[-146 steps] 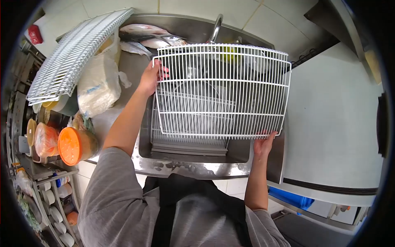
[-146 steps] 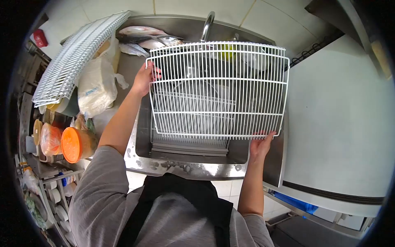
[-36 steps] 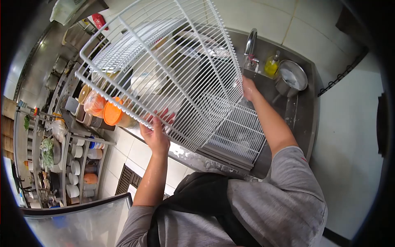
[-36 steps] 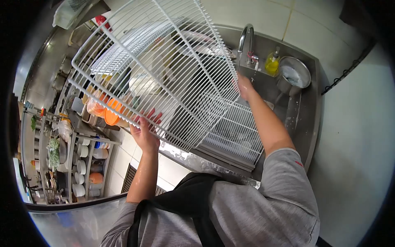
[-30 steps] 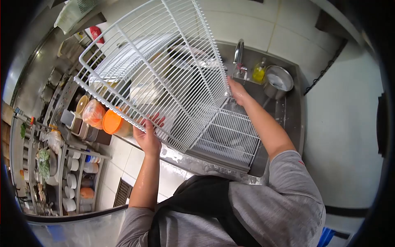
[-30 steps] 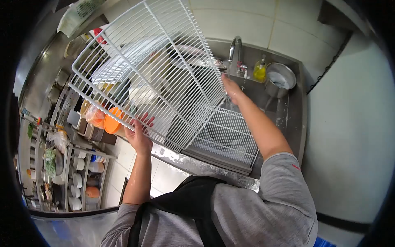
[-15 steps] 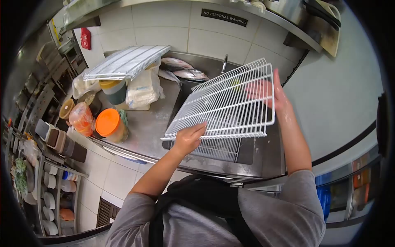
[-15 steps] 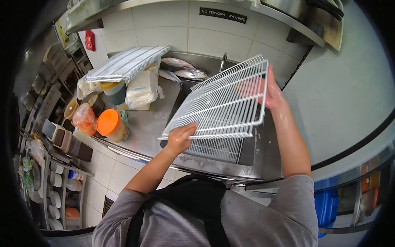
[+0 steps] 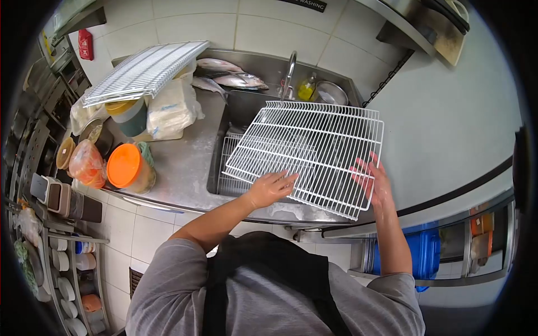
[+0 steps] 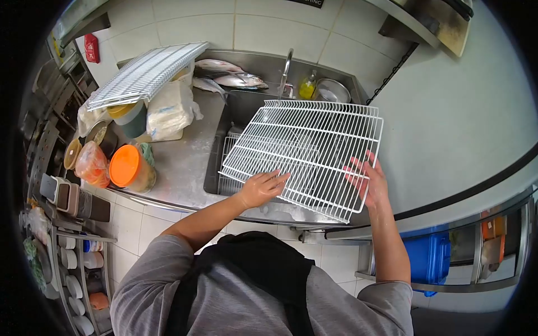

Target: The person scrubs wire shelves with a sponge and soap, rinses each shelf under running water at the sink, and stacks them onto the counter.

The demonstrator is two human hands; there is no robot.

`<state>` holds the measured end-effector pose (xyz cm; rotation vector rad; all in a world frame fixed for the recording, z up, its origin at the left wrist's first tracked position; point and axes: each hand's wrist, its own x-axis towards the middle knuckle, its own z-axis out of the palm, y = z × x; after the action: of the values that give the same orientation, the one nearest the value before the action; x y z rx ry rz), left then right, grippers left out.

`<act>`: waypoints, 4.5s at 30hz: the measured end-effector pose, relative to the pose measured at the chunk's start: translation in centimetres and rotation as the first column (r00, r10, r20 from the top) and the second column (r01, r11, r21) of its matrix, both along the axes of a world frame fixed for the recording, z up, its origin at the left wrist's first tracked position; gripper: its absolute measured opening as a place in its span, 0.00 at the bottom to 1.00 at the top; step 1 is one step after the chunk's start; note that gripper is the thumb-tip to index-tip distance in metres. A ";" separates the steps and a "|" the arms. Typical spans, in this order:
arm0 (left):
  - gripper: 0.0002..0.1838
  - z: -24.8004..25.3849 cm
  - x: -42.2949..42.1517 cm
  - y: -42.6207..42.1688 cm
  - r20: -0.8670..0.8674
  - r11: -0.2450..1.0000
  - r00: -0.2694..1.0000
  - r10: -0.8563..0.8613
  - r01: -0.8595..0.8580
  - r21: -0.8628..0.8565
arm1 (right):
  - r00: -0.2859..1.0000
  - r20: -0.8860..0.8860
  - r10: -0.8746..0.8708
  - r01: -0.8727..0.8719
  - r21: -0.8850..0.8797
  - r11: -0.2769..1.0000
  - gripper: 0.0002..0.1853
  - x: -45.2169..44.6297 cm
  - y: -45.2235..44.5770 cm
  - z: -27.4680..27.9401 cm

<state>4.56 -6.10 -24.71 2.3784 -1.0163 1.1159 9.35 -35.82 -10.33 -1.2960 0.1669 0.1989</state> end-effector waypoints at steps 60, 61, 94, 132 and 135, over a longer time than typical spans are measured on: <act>0.21 1.2 34.8 5.0 -0.656 0.860 0.702 -0.278 -0.122 -0.495 | 0.866 -0.170 0.471 -0.498 -0.397 0.771 0.21 20.3 5.5 0.3; 0.21 2.1 35.3 4.8 -0.726 0.862 0.614 -0.311 -0.139 -0.487 | 0.842 -0.197 0.503 -0.537 -0.395 0.745 0.21 20.8 5.9 -0.1; 0.23 0.0 21.3 20.1 -0.665 0.113 0.584 -0.466 -0.706 -0.699 | 0.529 0.732 0.429 0.102 -0.557 0.824 0.11 31.6 26.1 -11.9; 0.25 16.7 1.6 18.4 -0.265 -0.008 0.957 0.120 -0.266 -0.964 | 0.738 0.097 0.668 -0.517 -0.556 0.651 0.25 25.4 20.7 -14.2; 0.27 19.1 0.5 18.3 -0.248 -0.018 0.963 0.101 -0.248 -0.969 | 0.766 0.222 0.604 -0.506 -0.372 0.778 0.25 23.2 19.5 -13.4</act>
<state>5.05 12.17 -5.57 1.2038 0.3114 1.1272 32.60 -16.34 -23.70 -1.6328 -0.5173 0.4809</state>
